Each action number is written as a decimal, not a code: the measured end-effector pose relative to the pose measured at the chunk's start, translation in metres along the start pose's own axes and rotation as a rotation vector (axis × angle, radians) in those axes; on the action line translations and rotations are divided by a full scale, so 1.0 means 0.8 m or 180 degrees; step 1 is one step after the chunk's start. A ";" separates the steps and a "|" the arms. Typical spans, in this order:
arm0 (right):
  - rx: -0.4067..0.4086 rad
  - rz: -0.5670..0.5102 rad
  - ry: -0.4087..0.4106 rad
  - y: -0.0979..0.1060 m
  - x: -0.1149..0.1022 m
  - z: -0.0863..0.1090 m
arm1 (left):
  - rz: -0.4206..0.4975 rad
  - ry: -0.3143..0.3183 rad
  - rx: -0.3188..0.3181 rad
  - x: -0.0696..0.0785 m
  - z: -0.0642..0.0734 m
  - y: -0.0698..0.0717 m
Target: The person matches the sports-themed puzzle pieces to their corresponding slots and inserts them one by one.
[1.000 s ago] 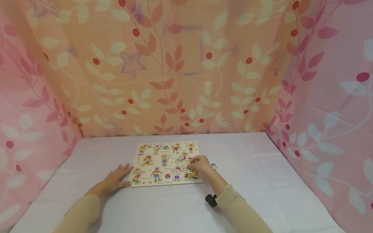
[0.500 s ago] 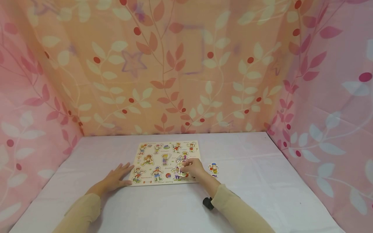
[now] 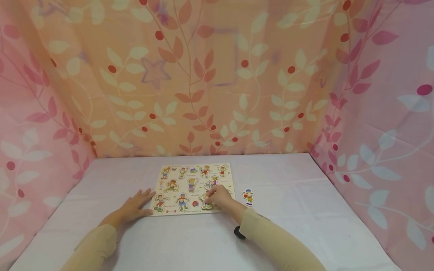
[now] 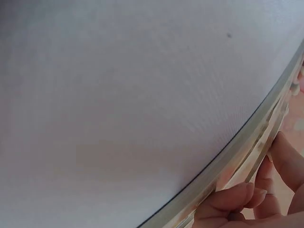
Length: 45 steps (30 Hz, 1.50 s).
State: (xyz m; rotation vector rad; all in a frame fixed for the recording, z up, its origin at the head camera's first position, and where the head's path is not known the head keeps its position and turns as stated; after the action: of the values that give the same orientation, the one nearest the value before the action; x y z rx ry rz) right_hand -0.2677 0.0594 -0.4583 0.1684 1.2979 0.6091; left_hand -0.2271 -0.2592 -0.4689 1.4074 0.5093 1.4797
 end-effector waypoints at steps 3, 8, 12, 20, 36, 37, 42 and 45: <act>-0.0002 0.0265 -0.0006 -0.003 -0.002 -0.001 | 0.0004 -0.0018 0.0010 0.004 0.002 0.001; 0.0000 0.0572 0.0083 -0.005 -0.007 -0.003 | -0.0043 -0.0033 0.0052 0.007 0.004 0.004; -0.0123 0.0355 0.0048 -0.003 -0.004 -0.002 | -0.0066 -0.0001 0.0033 0.006 0.003 0.003; -0.0054 0.0262 0.0201 0.027 0.003 0.007 | -0.0053 0.0014 0.0025 0.005 0.002 -0.002; 0.0283 0.0172 -0.0224 0.142 0.036 0.029 | -0.0236 0.0027 -0.0016 0.008 0.007 -0.002; 0.0266 0.0177 -0.0241 0.149 0.041 0.028 | -0.0232 0.0031 -0.0008 0.008 0.007 -0.002; 0.0132 0.0174 -0.0252 0.172 0.064 0.024 | -0.0152 0.0008 0.0021 0.008 0.009 -0.002; 0.0010 0.0159 -0.0254 0.180 0.078 0.020 | -0.0143 -0.0010 0.0017 0.006 0.008 -0.003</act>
State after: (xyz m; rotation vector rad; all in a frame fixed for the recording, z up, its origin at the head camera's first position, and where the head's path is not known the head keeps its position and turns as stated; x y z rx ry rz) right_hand -0.2910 0.2148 -0.4425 0.2261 1.2204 0.6368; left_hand -0.2198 -0.2563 -0.4668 1.3936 0.5401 1.4409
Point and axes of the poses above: each hand's wrist, its own z-axis away from the middle knuckle, its own y-axis out of the back of the hand, x = y × z, the point moved 3 cm from there along -z, towards the middle knuckle, and after that the axes turned 4 degrees about -x, right-handed, at the moved point
